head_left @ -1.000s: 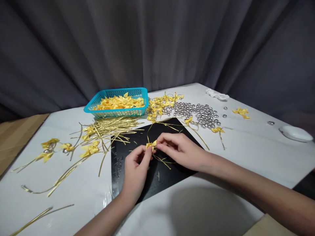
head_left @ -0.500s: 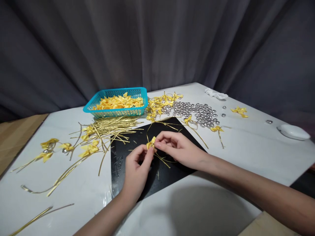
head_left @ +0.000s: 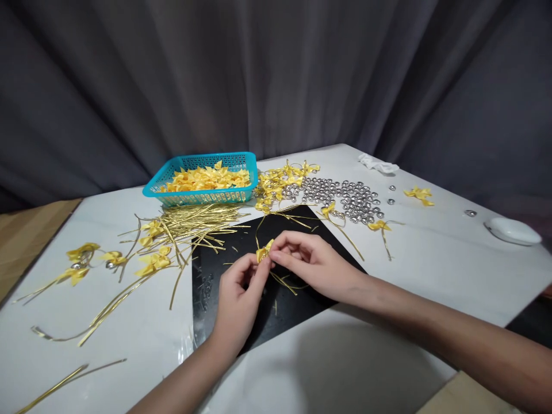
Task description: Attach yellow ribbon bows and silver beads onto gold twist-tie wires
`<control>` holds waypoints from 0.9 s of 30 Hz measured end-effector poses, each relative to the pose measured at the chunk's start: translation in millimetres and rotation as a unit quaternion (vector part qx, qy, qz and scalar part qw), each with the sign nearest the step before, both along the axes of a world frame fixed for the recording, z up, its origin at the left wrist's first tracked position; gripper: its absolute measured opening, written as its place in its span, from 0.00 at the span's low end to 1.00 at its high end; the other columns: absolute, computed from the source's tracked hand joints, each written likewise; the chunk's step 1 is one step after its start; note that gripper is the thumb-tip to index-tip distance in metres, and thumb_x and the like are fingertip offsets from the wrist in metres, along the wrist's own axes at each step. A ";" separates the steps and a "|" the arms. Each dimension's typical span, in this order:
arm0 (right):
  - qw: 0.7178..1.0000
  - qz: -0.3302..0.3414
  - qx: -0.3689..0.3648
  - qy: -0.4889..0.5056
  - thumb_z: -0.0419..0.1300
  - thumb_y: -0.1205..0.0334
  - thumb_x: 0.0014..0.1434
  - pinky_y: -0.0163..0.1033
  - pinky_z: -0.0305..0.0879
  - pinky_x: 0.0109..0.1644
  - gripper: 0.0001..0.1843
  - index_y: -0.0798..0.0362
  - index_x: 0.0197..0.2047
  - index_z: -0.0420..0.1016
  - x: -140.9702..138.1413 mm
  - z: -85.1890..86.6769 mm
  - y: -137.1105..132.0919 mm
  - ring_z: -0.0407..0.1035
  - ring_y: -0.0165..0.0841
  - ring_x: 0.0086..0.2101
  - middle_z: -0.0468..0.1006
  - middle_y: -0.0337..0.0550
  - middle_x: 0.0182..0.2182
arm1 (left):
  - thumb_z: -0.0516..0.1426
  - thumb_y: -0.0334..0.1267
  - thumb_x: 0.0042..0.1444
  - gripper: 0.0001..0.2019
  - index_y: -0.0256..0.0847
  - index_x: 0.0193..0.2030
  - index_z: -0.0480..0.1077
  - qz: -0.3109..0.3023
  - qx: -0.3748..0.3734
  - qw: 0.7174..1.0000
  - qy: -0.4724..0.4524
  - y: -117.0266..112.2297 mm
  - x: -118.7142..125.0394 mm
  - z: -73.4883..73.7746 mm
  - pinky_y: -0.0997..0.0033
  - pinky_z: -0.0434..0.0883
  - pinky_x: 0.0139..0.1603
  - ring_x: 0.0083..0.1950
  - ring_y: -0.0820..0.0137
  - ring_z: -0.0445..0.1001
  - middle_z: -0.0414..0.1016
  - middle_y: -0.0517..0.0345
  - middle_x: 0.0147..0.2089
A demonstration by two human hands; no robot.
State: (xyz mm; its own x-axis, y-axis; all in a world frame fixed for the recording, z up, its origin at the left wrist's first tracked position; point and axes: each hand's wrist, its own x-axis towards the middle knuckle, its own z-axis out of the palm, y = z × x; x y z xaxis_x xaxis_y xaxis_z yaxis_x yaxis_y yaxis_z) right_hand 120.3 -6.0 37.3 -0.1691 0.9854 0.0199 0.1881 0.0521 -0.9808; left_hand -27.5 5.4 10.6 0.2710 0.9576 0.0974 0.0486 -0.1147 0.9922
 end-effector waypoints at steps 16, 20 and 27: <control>0.994 0.055 -0.092 -0.002 0.49 0.63 0.62 0.24 0.51 0.19 0.08 0.58 0.38 0.66 6.1 9.7 1.6 0.51 0.19 0.19 0.60 0.33 0.23 | 0.55 0.40 0.55 0.11 0.38 0.25 0.70 -0.015 0.010 1.000 0.013 -1.1 -1.8 1.6 0.77 0.56 0.25 0.23 0.76 0.57 0.60 0.66 0.20; 0.996 0.025 -0.059 -0.063 0.52 0.65 0.60 0.24 0.53 0.20 0.04 0.57 0.35 0.65 28.4 27.3 6.2 0.55 0.19 0.20 0.63 0.33 0.23 | 0.55 0.43 0.54 0.13 0.38 0.26 0.72 0.018 -0.058 0.997 -0.038 3.0 -3.5 -3.5 0.77 0.56 0.24 0.23 0.76 0.56 0.59 0.66 0.20; 0.935 -0.277 0.202 0.089 0.50 0.62 0.62 0.28 0.45 0.19 0.06 0.48 0.33 0.65 75.7 87.6 -11.6 0.39 0.22 0.18 0.50 0.33 0.21 | 0.56 0.45 0.51 0.13 0.37 0.26 0.73 0.058 -0.137 0.981 -0.128 11.5 -2.6 -6.0 0.77 0.56 0.23 0.22 0.76 0.56 0.61 0.64 0.21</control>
